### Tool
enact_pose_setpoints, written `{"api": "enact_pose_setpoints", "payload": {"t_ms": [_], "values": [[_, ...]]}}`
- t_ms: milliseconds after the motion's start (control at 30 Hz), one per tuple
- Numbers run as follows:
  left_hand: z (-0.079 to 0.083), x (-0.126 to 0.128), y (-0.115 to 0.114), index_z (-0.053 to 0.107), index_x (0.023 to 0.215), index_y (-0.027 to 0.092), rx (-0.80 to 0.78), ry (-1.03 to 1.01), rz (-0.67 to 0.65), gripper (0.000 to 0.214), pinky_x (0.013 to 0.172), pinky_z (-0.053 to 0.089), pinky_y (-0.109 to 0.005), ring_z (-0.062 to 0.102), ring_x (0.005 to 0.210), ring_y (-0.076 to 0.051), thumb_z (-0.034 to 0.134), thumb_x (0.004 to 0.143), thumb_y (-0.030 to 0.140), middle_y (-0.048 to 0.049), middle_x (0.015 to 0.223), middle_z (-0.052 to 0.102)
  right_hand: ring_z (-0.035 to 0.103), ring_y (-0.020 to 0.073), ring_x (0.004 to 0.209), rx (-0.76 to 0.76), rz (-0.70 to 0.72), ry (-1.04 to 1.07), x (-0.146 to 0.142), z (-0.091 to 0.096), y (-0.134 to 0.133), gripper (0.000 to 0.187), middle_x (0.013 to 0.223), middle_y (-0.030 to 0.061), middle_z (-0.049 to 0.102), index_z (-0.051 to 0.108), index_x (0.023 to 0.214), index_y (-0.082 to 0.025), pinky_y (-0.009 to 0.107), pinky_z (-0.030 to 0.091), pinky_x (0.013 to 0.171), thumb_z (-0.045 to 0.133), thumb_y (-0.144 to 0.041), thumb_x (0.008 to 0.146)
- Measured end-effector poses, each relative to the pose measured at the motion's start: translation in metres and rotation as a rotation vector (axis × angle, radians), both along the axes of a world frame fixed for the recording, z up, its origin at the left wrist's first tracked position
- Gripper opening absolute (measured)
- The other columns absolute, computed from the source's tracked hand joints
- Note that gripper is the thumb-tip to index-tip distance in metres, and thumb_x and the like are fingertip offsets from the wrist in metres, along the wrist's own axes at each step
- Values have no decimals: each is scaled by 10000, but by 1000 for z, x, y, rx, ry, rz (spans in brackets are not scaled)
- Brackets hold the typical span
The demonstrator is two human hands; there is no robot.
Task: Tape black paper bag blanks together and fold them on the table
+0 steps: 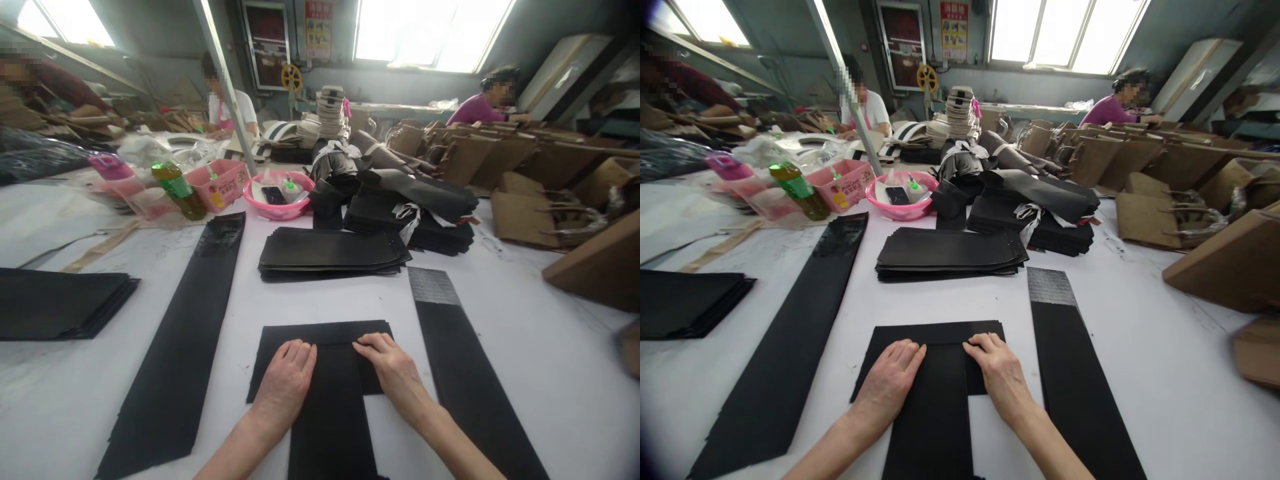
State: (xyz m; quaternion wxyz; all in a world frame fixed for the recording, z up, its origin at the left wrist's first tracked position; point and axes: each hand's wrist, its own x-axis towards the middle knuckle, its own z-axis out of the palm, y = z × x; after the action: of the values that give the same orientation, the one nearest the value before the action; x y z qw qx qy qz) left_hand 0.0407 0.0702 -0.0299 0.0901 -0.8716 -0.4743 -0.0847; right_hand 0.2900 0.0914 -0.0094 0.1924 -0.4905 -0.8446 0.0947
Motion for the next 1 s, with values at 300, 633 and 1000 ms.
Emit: {"api": "enact_pose_setpoints", "payload": {"t_ms": [300, 633, 1000], "values": [[-3, 0, -1, 585, 1000, 148, -10, -220, 40, 282, 952, 472, -418, 539, 1036, -236, 414, 846, -14, -80, 1068, 573, 572, 180, 927, -77, -140, 0, -43, 18, 9, 138, 933, 5, 636, 653, 958, -251, 300, 468, 790, 652, -174, 842], [17, -6, -4, 547, 1154, 172, -43, -617, 171, 252, 899, 479, -464, 536, 1041, -244, 495, 907, 181, -98, 1089, 554, 591, 117, 690, -237, -103, 24, -57, 31, 24, 77, 733, -52, 641, 642, 718, -228, 217, 377, 607, 682, -198, 777], [68, 5, -3, 612, 828, 194, -241, -791, -45, 151, 842, 472, -334, 581, 810, -159, 498, 923, 219, -5, 809, 624, 626, 130, 804, -183, -33, 133, -58, 72, -13, 140, 814, -60, 688, 655, 833, -276, 248, 411, 777, 537, -230, 893]]}}
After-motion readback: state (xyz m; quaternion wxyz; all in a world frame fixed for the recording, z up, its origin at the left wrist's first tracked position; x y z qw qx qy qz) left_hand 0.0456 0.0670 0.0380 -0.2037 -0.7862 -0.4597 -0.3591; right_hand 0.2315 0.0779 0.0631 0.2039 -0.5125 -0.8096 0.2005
